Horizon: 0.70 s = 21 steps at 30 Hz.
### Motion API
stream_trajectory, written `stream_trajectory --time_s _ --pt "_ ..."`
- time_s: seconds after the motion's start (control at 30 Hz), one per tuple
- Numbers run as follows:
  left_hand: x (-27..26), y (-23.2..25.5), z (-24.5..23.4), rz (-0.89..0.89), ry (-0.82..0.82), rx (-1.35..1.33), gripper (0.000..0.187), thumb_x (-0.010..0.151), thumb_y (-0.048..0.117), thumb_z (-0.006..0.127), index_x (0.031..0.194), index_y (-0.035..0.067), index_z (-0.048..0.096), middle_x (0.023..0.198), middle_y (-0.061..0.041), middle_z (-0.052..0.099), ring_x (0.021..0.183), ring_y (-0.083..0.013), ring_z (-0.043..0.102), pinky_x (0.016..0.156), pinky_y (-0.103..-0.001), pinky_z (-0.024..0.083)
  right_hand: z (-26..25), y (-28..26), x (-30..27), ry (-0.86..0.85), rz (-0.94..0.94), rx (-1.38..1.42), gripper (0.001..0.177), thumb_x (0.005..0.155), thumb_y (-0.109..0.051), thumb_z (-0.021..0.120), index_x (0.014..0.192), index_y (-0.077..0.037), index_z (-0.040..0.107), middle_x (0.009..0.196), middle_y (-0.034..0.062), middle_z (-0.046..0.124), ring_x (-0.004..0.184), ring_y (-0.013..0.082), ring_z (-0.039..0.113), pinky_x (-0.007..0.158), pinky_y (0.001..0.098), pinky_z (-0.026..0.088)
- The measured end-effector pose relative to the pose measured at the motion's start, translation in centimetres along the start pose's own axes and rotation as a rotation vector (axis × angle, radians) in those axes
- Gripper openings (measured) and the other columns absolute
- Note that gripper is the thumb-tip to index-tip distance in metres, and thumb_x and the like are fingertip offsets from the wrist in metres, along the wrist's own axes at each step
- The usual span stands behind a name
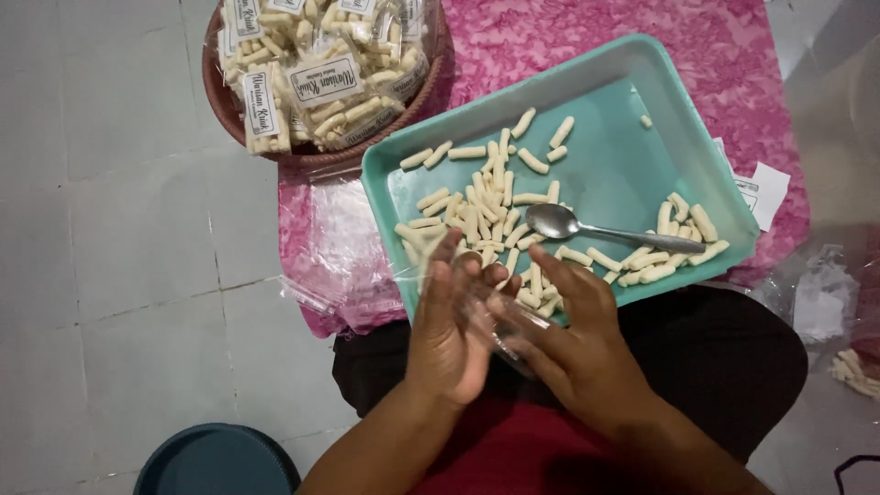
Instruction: Manually packaging small snacks into plastic bags with labels.
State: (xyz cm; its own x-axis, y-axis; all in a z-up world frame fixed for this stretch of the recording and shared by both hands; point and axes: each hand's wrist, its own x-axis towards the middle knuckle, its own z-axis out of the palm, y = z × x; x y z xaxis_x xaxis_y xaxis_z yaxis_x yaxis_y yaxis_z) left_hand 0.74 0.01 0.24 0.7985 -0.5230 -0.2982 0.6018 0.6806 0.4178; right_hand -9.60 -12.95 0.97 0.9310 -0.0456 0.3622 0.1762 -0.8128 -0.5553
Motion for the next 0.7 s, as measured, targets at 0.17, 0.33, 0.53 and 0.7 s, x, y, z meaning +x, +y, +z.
stream_trajectory --time_s 0.17,0.33,0.53,0.7 --pt "1.0 3.4 -1.4 0.022 0.095 0.137 0.065 0.093 0.041 0.067 0.147 0.014 0.046 0.101 -0.007 0.065 0.093 -0.0278 0.066 0.080 -0.048 0.058 -3.1 2.7 -0.9 0.059 0.027 -0.092 0.032 0.094 -0.021 0.073 0.125 -0.017 0.071 0.145 0.0166 0.056 0.128 0.0346 0.056 0.108 0.0495 0.041" --pt "2.4 7.8 -4.4 0.343 0.236 0.082 0.062 0.087 0.031 0.077 0.141 0.014 0.052 0.103 -0.001 0.060 0.103 -0.0243 0.062 0.104 -0.048 0.052 -7.9 8.9 -0.7 0.044 0.182 -0.464 0.021 0.100 -0.010 0.077 0.121 -0.014 0.077 0.119 0.0098 0.079 0.100 0.0293 0.072 0.097 0.0531 0.053" --pt "1.9 9.5 -5.5 0.400 0.317 0.026 0.041 0.092 0.039 0.072 0.127 0.020 0.066 0.097 0.002 0.067 0.100 -0.0199 0.067 0.097 -0.040 0.053 -6.5 12.6 -1.0 -0.184 0.291 -0.698 0.023 0.093 -0.041 0.074 0.114 -0.036 0.078 0.106 -0.0130 0.078 0.111 0.0237 0.070 0.071 0.0472 0.040" --pt "1.9 9.5 -6.0 0.360 0.291 0.028 0.046 0.090 0.046 0.072 0.125 0.016 0.068 0.096 0.000 0.069 0.099 -0.0231 0.067 0.096 -0.042 0.054 -7.6 12.8 0.9 -0.213 0.365 -0.290 0.028 0.084 -0.018 0.079 0.112 -0.019 0.081 0.109 0.0037 0.080 0.106 0.0286 0.069 0.095 0.0443 0.050"
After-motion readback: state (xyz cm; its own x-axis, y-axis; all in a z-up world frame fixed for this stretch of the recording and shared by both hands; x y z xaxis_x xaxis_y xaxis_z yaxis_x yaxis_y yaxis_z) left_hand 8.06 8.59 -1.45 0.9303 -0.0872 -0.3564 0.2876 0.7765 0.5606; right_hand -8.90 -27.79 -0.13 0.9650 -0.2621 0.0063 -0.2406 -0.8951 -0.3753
